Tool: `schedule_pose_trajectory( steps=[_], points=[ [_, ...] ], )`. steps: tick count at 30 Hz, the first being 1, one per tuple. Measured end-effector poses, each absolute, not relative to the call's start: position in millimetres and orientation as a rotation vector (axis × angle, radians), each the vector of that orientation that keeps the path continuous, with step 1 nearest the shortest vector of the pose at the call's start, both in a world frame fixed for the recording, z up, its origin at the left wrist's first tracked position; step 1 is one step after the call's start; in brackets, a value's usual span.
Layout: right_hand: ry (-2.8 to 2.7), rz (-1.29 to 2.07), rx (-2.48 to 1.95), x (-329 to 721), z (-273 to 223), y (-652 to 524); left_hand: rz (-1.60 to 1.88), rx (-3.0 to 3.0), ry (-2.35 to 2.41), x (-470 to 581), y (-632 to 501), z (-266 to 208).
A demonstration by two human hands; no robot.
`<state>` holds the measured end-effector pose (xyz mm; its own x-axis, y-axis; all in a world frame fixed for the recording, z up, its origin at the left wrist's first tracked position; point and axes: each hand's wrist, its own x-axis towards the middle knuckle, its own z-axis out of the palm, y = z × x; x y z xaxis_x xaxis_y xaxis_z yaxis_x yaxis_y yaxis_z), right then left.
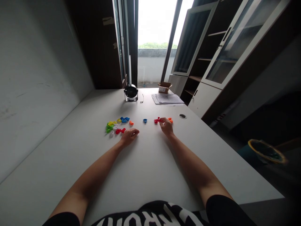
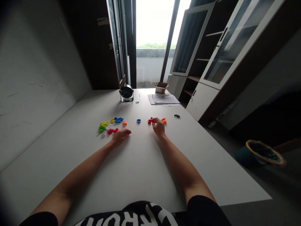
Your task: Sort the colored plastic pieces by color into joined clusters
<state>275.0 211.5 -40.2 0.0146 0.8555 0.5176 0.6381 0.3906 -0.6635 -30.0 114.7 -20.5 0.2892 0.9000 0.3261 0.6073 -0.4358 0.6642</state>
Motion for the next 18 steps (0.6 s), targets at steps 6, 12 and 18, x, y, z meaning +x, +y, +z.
schedule_pose_trajectory(
  steps=[6, 12, 18],
  points=[
    [-1.702, 0.301, -1.427, 280.9, -53.5, 220.1, 0.914, 2.172, 1.364, -27.9, 113.6, -17.9],
    [-1.673, 0.332, -1.485, 283.1, -61.3, 223.7, 0.888, 2.184, 1.362, -27.4, 112.6, -15.8],
    [-1.693, 0.342, -1.502, 285.2, -67.7, 228.0, 0.879, 2.196, 1.366, -27.4, 113.8, -17.1]
  ],
)
